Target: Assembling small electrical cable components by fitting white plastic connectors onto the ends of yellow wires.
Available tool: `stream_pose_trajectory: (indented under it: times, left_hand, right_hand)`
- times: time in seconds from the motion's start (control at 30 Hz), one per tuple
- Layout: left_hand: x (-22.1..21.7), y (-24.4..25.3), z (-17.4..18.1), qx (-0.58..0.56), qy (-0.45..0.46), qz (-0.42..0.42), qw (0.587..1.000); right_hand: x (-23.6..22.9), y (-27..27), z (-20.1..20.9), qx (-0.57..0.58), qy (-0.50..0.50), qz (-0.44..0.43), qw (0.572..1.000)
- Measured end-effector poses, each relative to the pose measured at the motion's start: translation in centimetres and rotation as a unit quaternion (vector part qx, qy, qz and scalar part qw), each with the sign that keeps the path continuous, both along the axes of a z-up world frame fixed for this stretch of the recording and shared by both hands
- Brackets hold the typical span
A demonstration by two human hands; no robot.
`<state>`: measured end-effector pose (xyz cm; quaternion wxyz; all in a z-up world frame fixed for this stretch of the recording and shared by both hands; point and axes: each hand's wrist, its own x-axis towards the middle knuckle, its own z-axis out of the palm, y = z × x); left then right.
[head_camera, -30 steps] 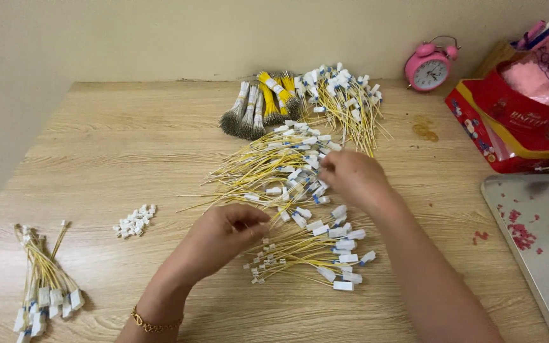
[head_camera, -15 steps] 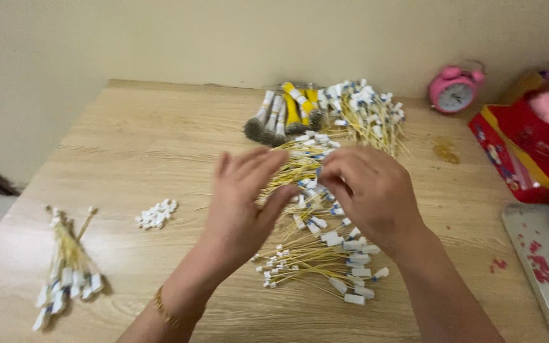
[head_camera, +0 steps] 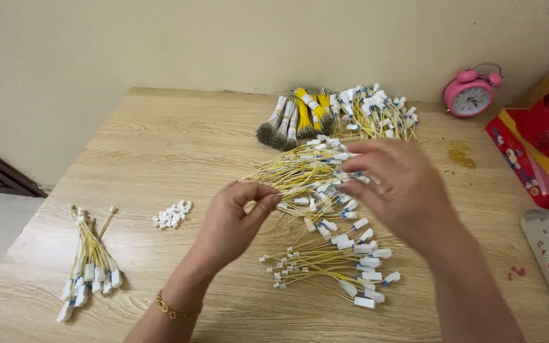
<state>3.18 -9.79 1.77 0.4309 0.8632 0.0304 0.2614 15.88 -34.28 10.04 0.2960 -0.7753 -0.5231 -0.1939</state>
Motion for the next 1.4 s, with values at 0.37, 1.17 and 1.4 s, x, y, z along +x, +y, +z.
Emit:
stream_pose_trajectory:
  times: [0.37,1.17,1.4]
  left_hand:
    - [-0.8,-1.7,0.4,-0.007,-0.05,0.003,0.999]
    - [-3.0,-0.7,5.2,-0.147,0.185,-0.014,0.972]
    - [-3.9,10.1,-0.1,0.253,0.314,0.266,0.876]
  right_hand:
    - [-3.6,5.6,-3.8,0.001,0.277,0.05,0.96]
    - [-4.2,5.8,-3.1,-0.099,0.304,-0.076,0.945]
    - [-4.6,5.5,-1.4,-0.095,0.376,-0.121,0.914]
